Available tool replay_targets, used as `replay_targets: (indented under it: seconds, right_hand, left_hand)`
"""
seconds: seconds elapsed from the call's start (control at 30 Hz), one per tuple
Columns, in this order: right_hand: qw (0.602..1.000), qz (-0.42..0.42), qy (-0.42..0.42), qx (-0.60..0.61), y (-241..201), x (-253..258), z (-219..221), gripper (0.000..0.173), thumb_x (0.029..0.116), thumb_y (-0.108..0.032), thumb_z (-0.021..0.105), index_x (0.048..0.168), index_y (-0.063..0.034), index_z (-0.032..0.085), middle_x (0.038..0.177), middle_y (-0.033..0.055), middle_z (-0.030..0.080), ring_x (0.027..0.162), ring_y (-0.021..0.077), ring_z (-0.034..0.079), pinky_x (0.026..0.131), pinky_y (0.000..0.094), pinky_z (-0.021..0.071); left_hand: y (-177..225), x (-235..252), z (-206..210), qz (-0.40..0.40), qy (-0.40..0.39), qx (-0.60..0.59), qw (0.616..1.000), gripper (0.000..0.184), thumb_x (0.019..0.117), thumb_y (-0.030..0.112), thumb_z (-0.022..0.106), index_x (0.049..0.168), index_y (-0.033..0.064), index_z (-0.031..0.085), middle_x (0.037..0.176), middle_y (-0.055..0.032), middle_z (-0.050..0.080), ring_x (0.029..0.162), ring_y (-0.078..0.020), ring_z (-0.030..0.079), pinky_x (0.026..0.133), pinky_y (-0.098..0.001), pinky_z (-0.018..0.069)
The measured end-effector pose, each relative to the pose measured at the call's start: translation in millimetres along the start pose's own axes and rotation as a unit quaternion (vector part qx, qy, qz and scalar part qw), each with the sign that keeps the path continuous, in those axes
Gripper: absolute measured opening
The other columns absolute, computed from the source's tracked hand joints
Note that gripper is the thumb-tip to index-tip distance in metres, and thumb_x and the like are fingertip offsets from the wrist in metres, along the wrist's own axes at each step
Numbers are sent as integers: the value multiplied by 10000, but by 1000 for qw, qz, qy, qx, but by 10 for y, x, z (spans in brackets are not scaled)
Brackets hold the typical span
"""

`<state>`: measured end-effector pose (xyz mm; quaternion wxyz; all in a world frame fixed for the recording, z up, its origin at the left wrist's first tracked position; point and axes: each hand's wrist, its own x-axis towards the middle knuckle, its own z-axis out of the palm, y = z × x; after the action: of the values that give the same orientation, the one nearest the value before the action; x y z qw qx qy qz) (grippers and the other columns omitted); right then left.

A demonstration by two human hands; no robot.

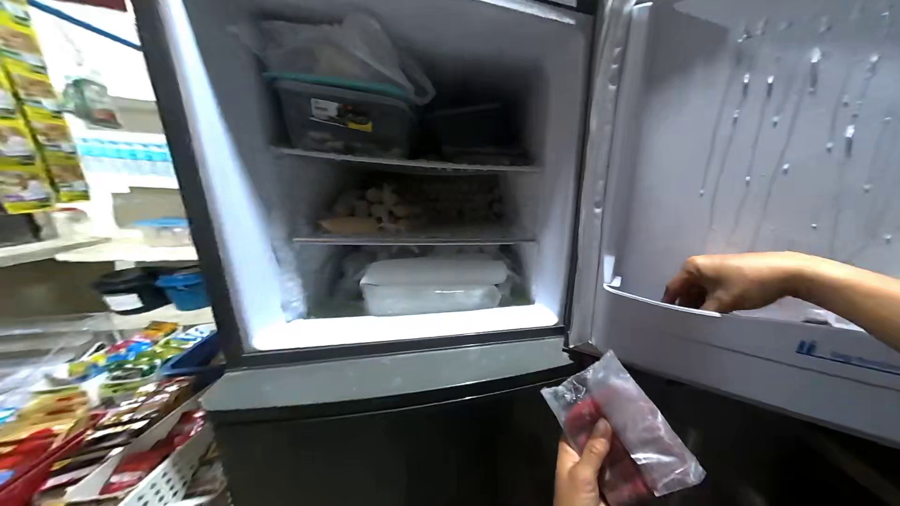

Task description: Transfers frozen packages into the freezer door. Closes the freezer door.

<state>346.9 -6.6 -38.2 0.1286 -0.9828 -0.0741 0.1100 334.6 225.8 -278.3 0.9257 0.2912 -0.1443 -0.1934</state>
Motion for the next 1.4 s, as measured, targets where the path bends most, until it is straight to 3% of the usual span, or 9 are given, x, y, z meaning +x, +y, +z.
replay_targets:
  seconds: [0.1,0.2,0.3,0.43,0.6,0.7,1.0,1.2,1.4]
  right_hand:
    - [1000,15,-23,-7,-55,-44,29,194,936,58,656,1120,16,703,909,115,712,793,151,657,769,349,539]
    - [993,35,-76,-83,-156,70,-27,385,940,65,631,1313,-35,637,961,148,726,816,201,669,781,404,533]
    - [990,42,-53,-120,-267,121,-8,473,920,77,655,1371,-57,612,942,158,727,787,231,666,760,442,532]
    - [994,30,-43,-100,-277,72,57,297,949,16,655,1243,-29,675,1009,156,725,876,245,680,834,458,525]
    - [986,38,-61,-149,-345,113,42,282,935,49,636,1204,-20,687,886,145,698,770,233,628,736,466,499]
    - [992,30,-25,-118,-331,64,64,212,915,32,677,1113,-25,729,863,115,706,740,188,632,713,423,512]
    - [988,-2,154,-2,-253,-241,-103,214,908,8,704,1114,-46,720,829,53,698,720,97,634,715,302,528]
    - [936,-86,339,37,-251,-408,-215,266,865,88,668,1087,-43,733,796,35,719,676,89,653,646,271,552]
    - [891,-173,382,177,-245,-545,-261,311,883,131,568,1133,-16,682,879,1,741,770,30,690,723,195,581]
  left_hand:
    - [-33,11,-9,-4,-1,-6,1000,178,1049,13,399,1079,57,569,831,-31,751,764,-117,743,752,-302,624]
    - [-62,40,-57,0,-9,-9,1000,194,1051,16,389,1070,65,575,833,-29,756,763,-115,746,744,-298,625]
    - [-81,56,-91,-4,-7,-16,1000,195,1055,19,391,1058,60,581,834,-46,760,758,-130,752,736,-306,631]
    - [-63,28,-76,-3,1,-21,1000,187,1054,17,389,1075,57,570,841,-41,757,770,-126,749,753,-307,628]
    - [-41,6,-93,8,-10,-13,1000,245,1048,-6,348,1049,70,581,830,-25,765,765,-112,753,751,-297,632]
    - [-37,18,-107,6,-10,-13,1000,244,1059,24,342,1043,82,578,817,-17,758,747,-108,747,727,-290,628]
    - [-35,38,51,0,-19,-17,1000,216,1064,35,350,1063,73,563,823,-26,759,751,-118,753,729,-298,638]
    - [-13,72,146,-4,-9,-61,998,298,1101,112,306,1048,75,597,811,-50,756,741,-136,753,711,-304,639]
    - [107,71,205,-18,-4,-86,996,352,1124,186,223,1118,68,555,845,-59,743,794,-155,754,757,-325,641]
